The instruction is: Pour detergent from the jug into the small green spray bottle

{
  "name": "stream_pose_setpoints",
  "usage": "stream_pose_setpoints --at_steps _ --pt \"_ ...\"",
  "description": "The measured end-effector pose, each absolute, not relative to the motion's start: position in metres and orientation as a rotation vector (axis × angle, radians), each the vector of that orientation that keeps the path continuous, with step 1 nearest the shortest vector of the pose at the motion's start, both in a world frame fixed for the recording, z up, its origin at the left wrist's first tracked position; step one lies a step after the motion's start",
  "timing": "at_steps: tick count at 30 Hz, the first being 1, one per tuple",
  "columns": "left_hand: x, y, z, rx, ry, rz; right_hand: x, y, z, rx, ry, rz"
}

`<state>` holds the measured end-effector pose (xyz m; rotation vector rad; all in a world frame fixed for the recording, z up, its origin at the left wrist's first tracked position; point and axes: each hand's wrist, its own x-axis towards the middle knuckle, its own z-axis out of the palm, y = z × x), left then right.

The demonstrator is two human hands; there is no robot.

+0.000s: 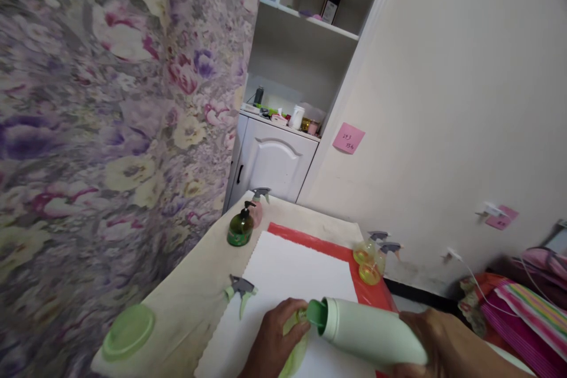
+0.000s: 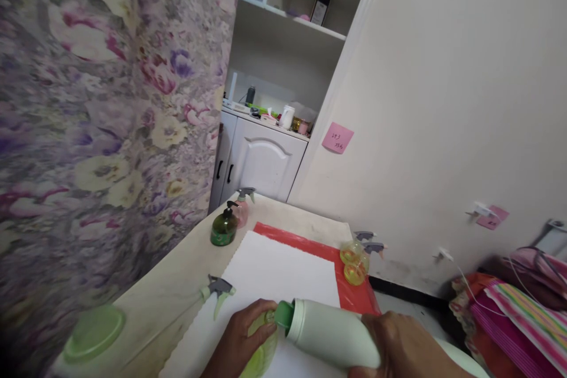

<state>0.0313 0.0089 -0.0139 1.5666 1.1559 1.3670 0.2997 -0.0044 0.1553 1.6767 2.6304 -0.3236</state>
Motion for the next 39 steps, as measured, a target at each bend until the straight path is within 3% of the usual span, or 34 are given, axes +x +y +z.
stream_pose_setpoints --at_steps 39 --pt "0.0298 0.0104 -0.0199 1.563 1.163 1.367 0.3028 -0.0049 0.1496 1.67 2.604 -0.23"
